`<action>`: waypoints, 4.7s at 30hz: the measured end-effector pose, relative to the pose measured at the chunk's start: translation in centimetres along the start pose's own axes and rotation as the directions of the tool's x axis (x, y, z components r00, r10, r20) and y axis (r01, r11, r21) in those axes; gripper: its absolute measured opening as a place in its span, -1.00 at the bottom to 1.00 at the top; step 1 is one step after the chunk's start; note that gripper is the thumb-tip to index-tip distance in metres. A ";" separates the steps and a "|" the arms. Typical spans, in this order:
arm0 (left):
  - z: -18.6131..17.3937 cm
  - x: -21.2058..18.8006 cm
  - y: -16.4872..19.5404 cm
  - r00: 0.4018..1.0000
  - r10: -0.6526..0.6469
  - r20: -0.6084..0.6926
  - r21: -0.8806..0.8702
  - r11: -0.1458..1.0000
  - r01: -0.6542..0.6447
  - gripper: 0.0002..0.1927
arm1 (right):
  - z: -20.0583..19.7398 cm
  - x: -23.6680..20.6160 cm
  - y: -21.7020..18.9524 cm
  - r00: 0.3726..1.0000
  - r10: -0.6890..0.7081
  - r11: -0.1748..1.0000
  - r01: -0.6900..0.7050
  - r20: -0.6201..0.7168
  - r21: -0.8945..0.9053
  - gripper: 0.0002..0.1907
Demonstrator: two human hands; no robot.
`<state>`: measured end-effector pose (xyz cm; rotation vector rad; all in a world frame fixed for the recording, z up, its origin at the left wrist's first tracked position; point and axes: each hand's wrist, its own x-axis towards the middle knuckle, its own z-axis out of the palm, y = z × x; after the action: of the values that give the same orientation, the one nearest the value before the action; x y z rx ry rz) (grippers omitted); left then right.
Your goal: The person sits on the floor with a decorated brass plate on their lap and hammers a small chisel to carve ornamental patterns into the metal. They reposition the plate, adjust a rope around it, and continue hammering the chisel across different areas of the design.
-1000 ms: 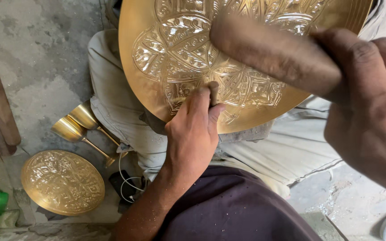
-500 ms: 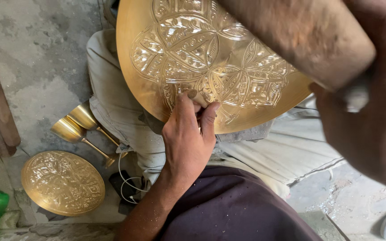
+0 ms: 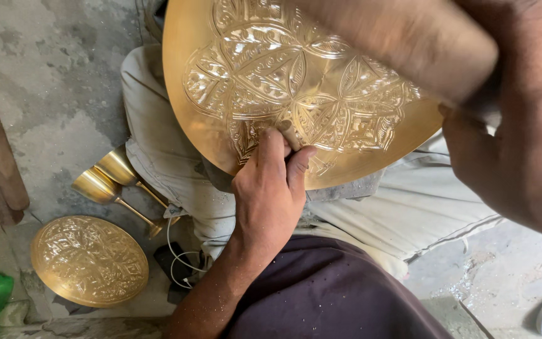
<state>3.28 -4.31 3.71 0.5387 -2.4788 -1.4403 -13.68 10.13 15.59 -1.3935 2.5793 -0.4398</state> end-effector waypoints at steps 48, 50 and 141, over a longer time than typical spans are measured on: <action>0.3 6.2 -1.1 0.737 0.354 0.575 -0.033 0.911 -0.412 -0.62 | 6.5 -14.8 4.1 0.846 0.527 0.850 -0.525 -0.081 0.050 -0.47; 0.4 6.0 -1.0 0.733 0.344 0.586 -0.008 0.908 -0.420 -0.63 | 6.8 -14.0 3.9 0.728 0.686 0.707 -0.669 0.010 0.232 -0.44; 0.7 2.6 -0.3 0.956 0.114 0.272 -0.007 0.993 -0.117 -0.72 | -1.3 -3.1 3.8 0.867 0.476 0.869 -0.439 0.145 -0.228 -0.43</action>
<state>0.77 -5.01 3.11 0.2028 -2.6740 -1.5478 -15.34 14.93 15.60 -0.7620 2.7121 0.0187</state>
